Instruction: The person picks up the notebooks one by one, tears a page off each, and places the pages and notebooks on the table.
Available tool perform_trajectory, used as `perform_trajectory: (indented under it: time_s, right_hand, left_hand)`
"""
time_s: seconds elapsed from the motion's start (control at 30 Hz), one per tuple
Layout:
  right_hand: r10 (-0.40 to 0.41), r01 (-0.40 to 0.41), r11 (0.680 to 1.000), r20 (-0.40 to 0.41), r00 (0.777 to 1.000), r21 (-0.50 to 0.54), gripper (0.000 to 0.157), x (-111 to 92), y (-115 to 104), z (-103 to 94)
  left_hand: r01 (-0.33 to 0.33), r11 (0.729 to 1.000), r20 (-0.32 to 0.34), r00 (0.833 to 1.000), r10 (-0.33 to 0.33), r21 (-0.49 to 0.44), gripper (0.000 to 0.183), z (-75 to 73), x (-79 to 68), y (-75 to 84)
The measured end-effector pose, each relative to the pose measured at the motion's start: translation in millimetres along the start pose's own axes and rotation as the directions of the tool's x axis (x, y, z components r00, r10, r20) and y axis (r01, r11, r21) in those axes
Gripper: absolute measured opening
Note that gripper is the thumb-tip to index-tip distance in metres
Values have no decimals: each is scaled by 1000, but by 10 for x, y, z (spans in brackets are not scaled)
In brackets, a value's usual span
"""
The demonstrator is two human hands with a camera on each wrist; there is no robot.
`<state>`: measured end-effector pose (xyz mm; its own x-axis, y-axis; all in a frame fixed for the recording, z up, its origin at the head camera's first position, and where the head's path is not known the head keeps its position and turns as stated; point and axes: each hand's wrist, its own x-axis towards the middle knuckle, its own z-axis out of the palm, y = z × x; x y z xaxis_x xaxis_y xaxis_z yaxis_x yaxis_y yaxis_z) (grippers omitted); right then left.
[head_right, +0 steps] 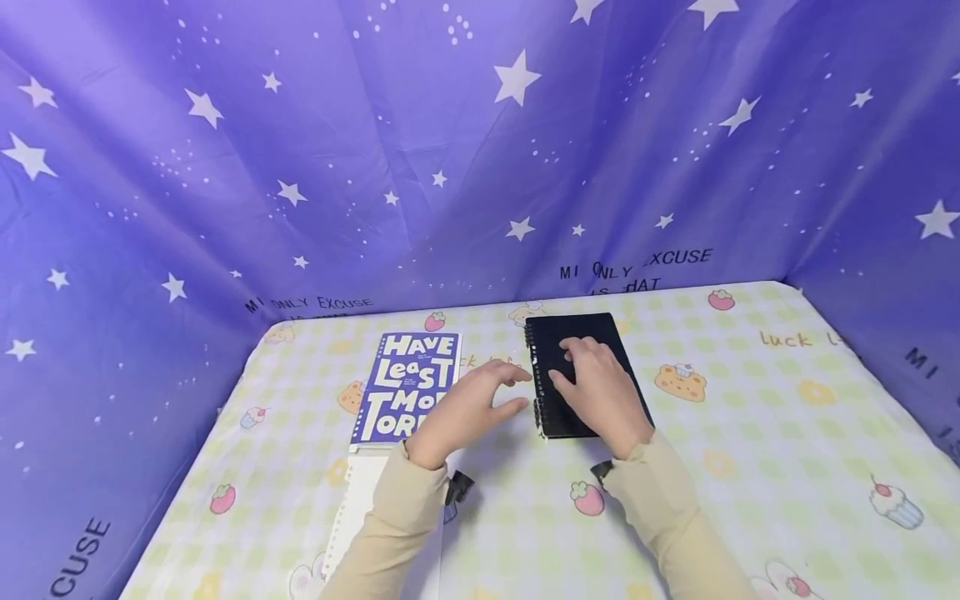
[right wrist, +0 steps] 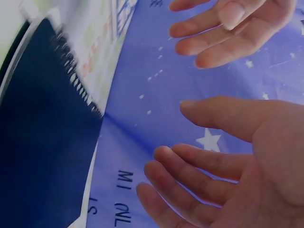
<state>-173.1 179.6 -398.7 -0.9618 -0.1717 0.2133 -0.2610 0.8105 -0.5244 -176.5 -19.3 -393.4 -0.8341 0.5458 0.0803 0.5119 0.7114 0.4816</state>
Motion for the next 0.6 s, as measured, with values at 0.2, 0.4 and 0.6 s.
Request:
perform_trajectory:
  time_s: [0.2, 0.4, 0.6]
  right_hand:
    - [13, -13, 1000, 7, 1000, -15, 43, 29, 93, 39]
    - [39, -39, 999, 28, 999, -27, 45, 47, 176, 29]
    - [86, -83, 996, 63, 994, -44, 48, 56, 272, -17]
  left_hand:
    - [4, 1000, 14, 1000, -4, 0, 32, 164, 24, 36]
    - [17, 998, 32, 999, -19, 60, 32, 288, 7, 81]
    - [-10, 984, -2, 1000, 11, 178, 31, 434, 30, 167]
